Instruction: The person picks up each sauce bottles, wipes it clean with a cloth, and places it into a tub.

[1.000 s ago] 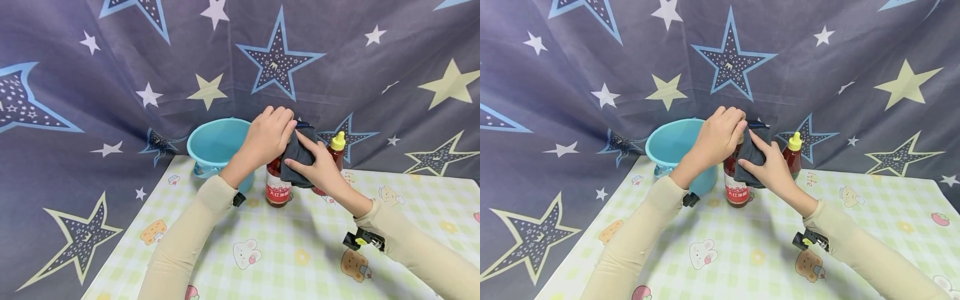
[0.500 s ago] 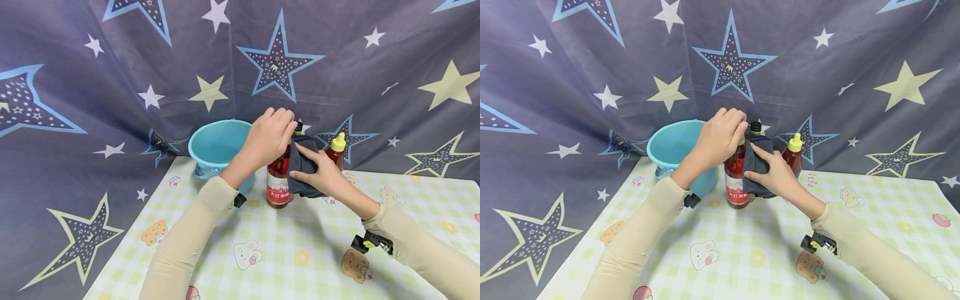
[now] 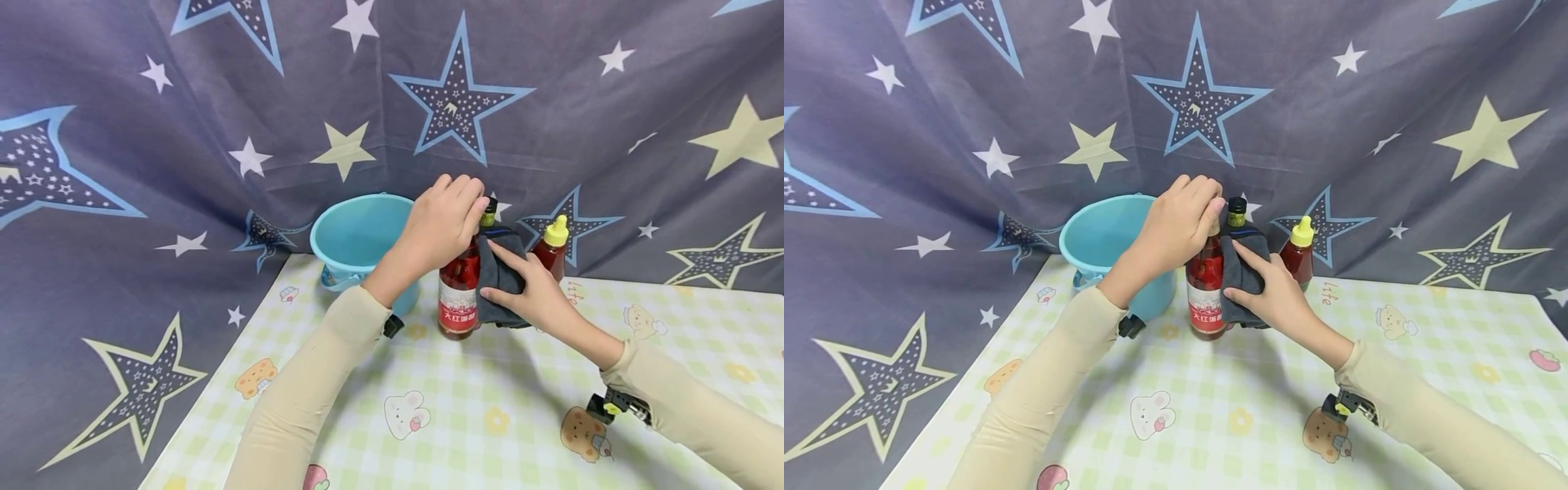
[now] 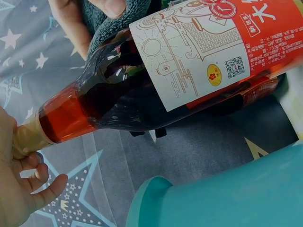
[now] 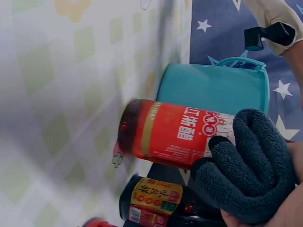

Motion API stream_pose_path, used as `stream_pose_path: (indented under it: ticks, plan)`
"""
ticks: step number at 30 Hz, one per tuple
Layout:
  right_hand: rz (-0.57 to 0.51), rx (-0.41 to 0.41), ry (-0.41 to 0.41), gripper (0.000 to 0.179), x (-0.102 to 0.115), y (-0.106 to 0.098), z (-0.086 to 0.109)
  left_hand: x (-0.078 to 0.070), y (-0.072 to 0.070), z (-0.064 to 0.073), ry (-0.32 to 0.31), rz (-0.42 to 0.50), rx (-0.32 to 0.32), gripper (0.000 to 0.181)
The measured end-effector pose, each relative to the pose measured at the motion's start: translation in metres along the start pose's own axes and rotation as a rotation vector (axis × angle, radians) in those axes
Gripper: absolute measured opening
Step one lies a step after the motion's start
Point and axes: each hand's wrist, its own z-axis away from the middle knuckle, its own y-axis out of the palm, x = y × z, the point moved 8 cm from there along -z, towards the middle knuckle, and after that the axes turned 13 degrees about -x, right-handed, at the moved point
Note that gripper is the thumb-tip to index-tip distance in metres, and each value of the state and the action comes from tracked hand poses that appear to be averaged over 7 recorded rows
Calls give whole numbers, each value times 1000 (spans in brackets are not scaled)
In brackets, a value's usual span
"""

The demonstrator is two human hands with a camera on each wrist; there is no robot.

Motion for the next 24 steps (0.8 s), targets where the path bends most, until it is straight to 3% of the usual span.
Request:
stream_pose_path:
  ticks: [11,24]
  plan:
    - [12,-12,10,79,-10,4,6,-3,-2,-2,11,14,-19,30]
    - [49,84,62,76,-24,33,10,0,-2,1,-9,3,-8,31]
